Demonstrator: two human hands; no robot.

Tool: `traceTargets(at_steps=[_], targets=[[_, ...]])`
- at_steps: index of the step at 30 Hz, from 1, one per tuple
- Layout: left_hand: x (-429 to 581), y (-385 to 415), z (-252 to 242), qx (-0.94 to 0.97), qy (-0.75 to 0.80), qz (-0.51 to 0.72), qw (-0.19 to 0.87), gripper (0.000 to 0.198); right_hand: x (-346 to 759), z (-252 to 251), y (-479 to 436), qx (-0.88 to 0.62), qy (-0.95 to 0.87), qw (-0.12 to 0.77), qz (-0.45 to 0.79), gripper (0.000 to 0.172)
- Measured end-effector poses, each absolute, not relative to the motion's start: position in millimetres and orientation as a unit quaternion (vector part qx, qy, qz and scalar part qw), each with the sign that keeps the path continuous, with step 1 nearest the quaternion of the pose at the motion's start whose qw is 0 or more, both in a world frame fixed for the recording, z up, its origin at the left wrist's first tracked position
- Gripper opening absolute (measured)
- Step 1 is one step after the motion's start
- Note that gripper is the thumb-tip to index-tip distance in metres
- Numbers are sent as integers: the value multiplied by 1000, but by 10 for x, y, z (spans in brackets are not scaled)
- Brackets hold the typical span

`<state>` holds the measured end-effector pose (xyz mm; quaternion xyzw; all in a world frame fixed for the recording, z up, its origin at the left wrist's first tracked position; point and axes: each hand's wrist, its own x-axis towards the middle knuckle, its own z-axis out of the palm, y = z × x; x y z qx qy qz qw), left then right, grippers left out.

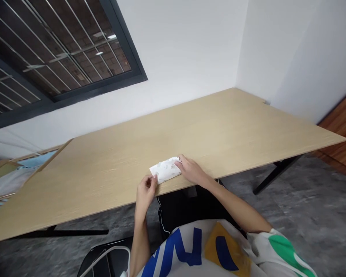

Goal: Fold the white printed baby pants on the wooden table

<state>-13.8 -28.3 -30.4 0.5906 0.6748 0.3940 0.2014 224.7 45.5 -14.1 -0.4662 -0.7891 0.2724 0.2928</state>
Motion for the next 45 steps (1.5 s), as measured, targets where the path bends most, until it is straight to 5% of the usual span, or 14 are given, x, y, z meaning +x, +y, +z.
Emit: traceTargets(at_steps=[7, 13, 18, 29, 36, 45], targets=[[-6, -148, -356, 612, 742, 271, 33, 34, 2015, -366, 570, -534, -779, 304, 127, 28], [80, -140, -329, 646, 691, 319, -58, 40, 1954, -382, 506, -468, -809, 353, 37, 44], [256, -105, -353, 747, 611, 262, -7, 53, 1937, -411, 485, -327, -896, 296, 46, 54], [111, -172, -413, 735, 657, 167, 32, 69, 2126, -560, 549, -381, -886, 249, 90, 69], [82, -142, -302, 738, 658, 141, 56, 93, 2233, -503, 645, -352, -901, 203, 151, 94], [54, -46, -181, 727, 664, 150, 87, 83, 2292, -334, 858, -314, -920, 168, 166, 81]])
